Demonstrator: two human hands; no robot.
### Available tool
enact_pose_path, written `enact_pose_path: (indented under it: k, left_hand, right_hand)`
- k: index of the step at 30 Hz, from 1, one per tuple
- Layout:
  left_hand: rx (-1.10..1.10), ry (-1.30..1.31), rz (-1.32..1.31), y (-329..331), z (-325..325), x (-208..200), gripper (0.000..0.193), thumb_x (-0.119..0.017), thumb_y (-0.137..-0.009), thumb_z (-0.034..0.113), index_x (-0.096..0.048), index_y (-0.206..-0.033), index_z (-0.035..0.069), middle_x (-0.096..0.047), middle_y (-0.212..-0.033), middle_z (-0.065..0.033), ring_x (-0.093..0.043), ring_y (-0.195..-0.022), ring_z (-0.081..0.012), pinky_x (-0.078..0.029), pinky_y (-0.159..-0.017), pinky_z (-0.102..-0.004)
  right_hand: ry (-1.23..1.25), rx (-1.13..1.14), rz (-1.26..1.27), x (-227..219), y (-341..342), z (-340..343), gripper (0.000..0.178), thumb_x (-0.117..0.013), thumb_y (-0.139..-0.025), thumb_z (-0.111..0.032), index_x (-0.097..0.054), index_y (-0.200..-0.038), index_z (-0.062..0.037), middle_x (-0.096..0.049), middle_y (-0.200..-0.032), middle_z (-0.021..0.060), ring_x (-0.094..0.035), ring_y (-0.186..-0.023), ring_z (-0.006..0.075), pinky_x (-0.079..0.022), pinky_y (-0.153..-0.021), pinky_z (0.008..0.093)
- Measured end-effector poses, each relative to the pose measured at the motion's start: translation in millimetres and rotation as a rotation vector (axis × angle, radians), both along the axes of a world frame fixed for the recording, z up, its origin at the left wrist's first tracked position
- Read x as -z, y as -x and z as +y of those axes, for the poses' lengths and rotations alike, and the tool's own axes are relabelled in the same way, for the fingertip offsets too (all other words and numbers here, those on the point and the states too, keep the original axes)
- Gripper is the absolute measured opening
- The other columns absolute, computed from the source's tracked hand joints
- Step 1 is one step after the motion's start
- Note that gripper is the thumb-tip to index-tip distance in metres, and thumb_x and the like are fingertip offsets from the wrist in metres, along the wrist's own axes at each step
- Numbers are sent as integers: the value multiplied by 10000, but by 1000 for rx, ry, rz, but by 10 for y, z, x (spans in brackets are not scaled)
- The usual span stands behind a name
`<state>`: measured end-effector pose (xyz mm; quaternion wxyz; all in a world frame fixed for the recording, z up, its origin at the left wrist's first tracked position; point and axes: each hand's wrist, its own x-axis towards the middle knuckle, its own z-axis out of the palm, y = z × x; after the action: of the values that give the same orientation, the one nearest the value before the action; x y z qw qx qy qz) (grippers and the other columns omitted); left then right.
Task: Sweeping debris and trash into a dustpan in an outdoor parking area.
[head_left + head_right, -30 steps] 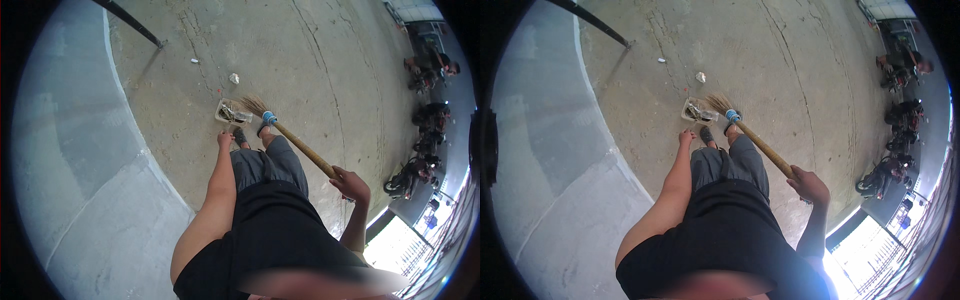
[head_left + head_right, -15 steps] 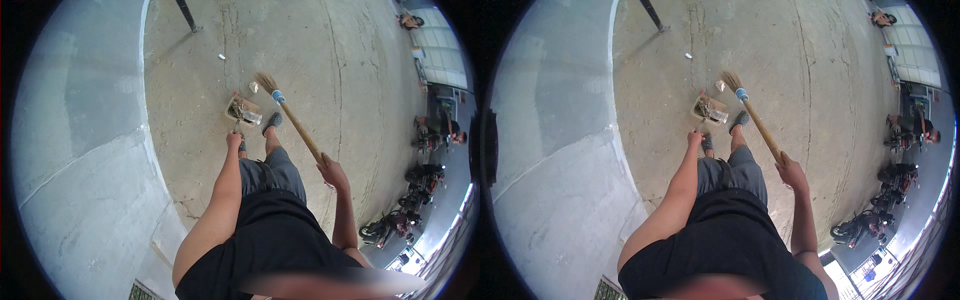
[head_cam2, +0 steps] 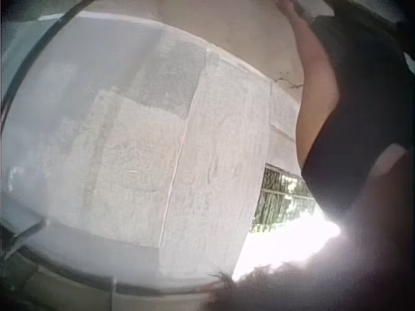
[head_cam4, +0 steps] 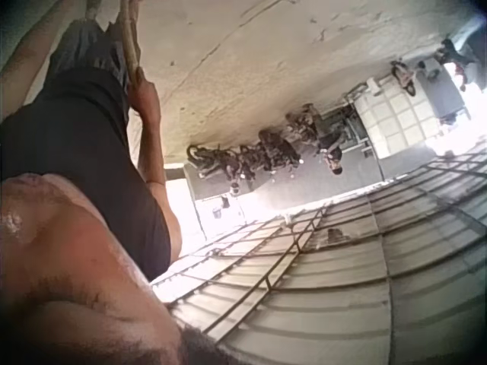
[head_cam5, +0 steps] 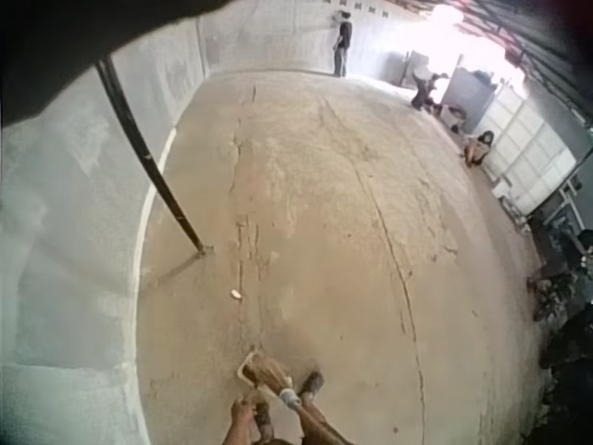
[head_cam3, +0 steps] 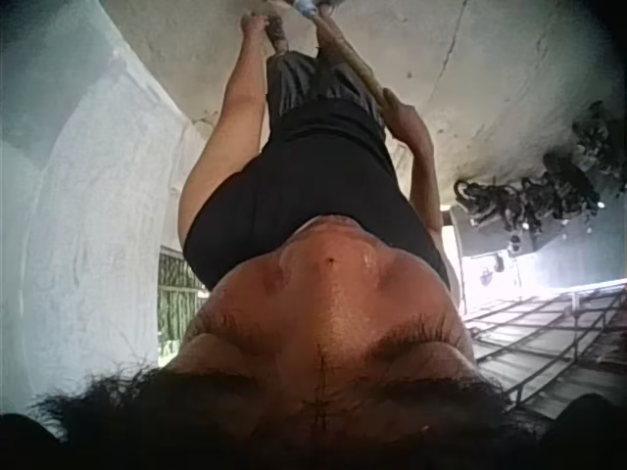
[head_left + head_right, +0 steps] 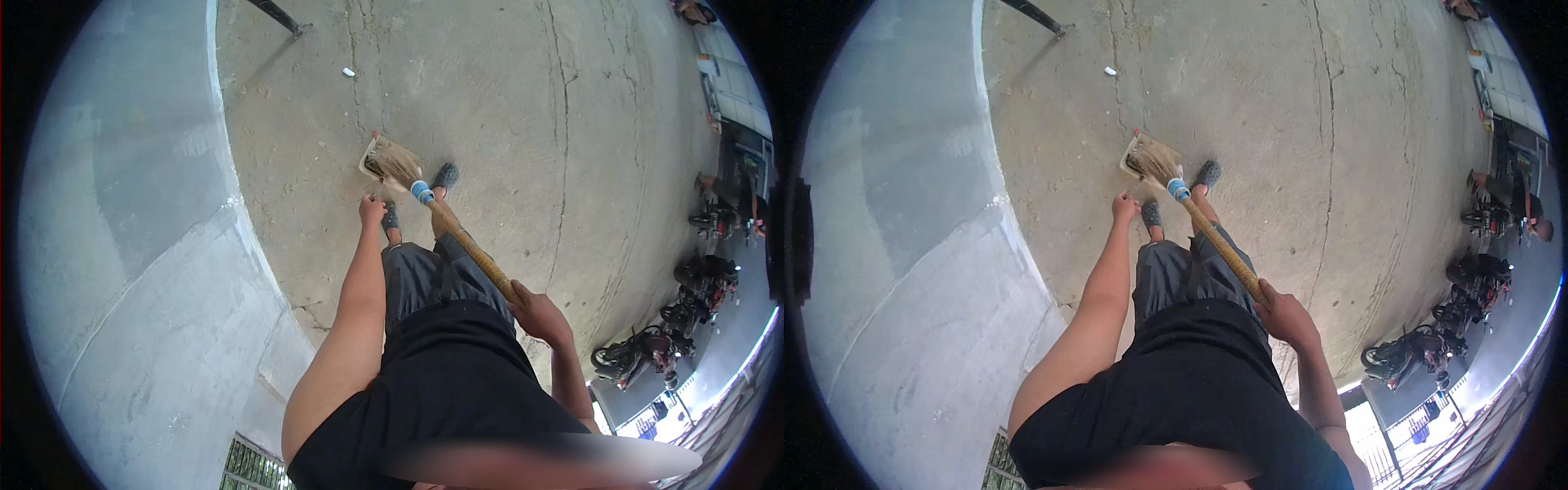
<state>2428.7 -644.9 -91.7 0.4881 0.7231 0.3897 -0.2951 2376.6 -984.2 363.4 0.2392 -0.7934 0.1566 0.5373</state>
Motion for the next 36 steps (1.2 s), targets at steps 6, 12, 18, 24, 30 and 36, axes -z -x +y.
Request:
enact_pose_path:
  k: [6, 12, 18, 24, 30, 36]
  left_hand:
    - [-169, -11, 28, 8, -39, 10, 372, -505, -933, 156, -518, -1246, -46, -682, -789, -127, -660, -556, -192, -532, -536, -311]
    - [-300, 71, 34, 133, -89, -128, 398, -482, -960, 131, -473, -1330, -18, -664, -799, -117, -658, -570, -193, -527, -520, -313]
    - [-390, 164, 53, 311, -28, -310, 472, -467, -981, 166, -369, -1424, 36, -673, -849, -120, -683, -623, -207, -486, -459, -291]
    - [-493, 261, 0, 205, 157, -599, 393, -467, -975, 165, -436, -1335, 11, -662, -824, -110, -700, -640, -210, -445, -412, -270]
    - [-504, 263, 20, -264, 503, -874, 221, -444, -993, 240, -553, -943, 55, -657, -766, -56, -702, -668, -173, -386, -395, -230]
    - [-401, 210, -72, -1025, 942, -915, 299, -445, -978, 209, -570, -815, -9, -647, -692, -101, -678, -587, -193, -474, -438, -284]
  right_hand:
    - [-6, -38, -86, -230, -354, -475, 518, -584, -897, -259, -454, -1357, -57, -649, -878, 297, -634, -864, 459, -499, -767, 515]
    - [3, -60, -25, -435, -679, -911, 505, -600, -900, -279, -475, -1348, -83, -651, -890, 282, -637, -849, 448, -496, -744, 506]
    - [26, -47, -2, -841, -1002, -1192, 479, -622, -895, -279, -510, -1320, -88, -666, -839, 239, -658, -728, 396, -510, -686, 462]
    - [106, 57, -41, -1135, -1184, -1263, 511, -630, -900, -229, -491, -1372, -90, -643, -689, 159, -611, -468, 205, -501, -510, 377]
    - [106, 85, -264, -841, -1269, -1104, 498, -624, -897, -214, -492, -1350, -56, -650, -740, 195, -625, -506, 254, -504, -529, 393]
    - [107, 145, -473, -76, -1444, -598, 511, -624, -888, -212, -479, -1349, -46, -666, -837, 233, -660, -593, 296, -521, -606, 415]
